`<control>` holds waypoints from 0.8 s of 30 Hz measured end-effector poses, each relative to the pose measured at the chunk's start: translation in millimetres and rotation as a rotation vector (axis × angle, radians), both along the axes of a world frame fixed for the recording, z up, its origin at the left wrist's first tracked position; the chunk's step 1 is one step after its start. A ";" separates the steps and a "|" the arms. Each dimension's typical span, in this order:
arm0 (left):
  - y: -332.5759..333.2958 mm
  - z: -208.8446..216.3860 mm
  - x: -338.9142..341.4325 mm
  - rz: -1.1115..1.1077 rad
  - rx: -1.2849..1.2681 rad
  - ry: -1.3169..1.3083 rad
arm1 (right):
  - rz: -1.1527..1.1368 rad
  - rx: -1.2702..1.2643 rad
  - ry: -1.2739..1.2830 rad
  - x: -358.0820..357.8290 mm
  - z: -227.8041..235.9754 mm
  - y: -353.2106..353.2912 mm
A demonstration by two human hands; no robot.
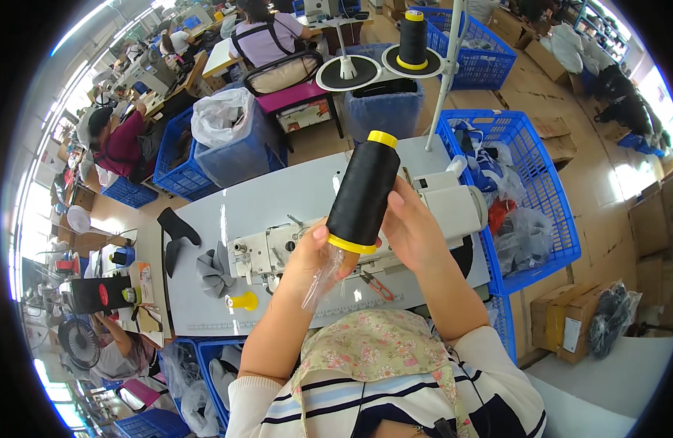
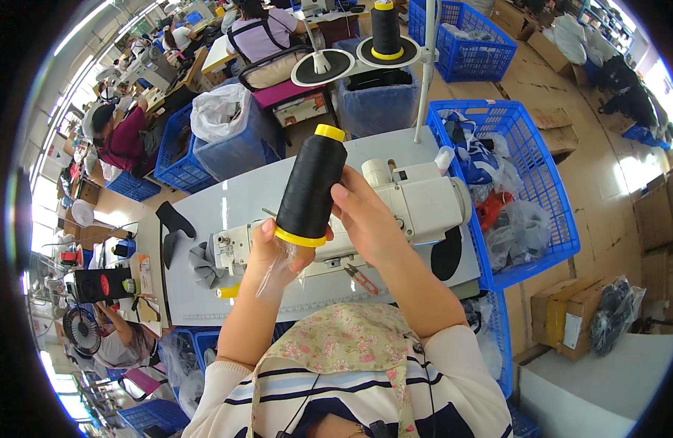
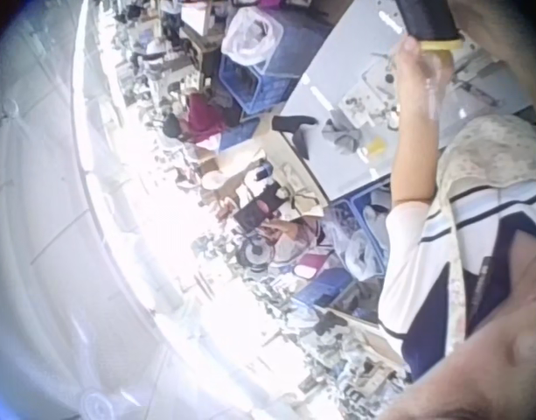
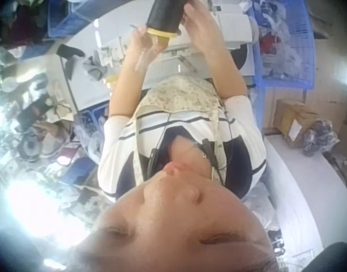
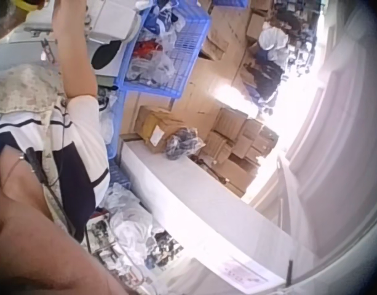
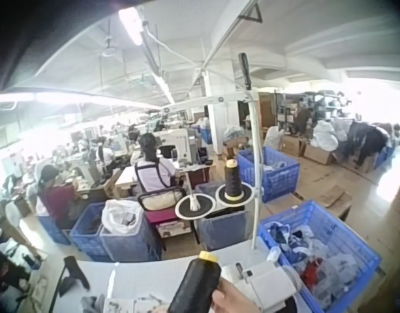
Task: The person retrieves a black thread spool from a blue crate, unwraps it, and places it on the sewing machine's thread stand. They then thread the machine by guiding the thread through the tension assembly and needle area, and finally pull the thread through the needle eye to prepare for sewing.
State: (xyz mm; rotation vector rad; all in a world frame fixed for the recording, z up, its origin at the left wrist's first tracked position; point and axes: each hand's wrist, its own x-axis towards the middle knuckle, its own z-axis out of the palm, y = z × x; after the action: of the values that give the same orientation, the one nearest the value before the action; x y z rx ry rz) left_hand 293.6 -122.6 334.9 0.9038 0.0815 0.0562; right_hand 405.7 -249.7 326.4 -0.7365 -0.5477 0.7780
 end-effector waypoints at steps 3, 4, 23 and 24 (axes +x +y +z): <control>2.8 -6.6 0.5 -0.040 -0.171 0.011 | -0.006 0.007 0.012 -1.7 3.4 2.7; 4.0 -9.5 0.8 -0.084 -0.260 0.001 | 0.000 -0.005 0.013 -1.2 2.8 3.1; -7.2 -1.3 -4.2 0.223 0.409 0.065 | -0.218 -0.149 -0.150 7.1 6.1 14.8; 1.0 -3.9 -2.9 0.108 0.222 0.025 | -0.200 -0.120 -0.116 9.9 4.1 15.2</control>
State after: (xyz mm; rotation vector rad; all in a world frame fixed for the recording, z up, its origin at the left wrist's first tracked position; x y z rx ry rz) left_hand 290.6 -121.7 331.1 1.1218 0.1498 0.1565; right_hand 415.6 -234.4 330.5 -0.9365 -0.5261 0.5881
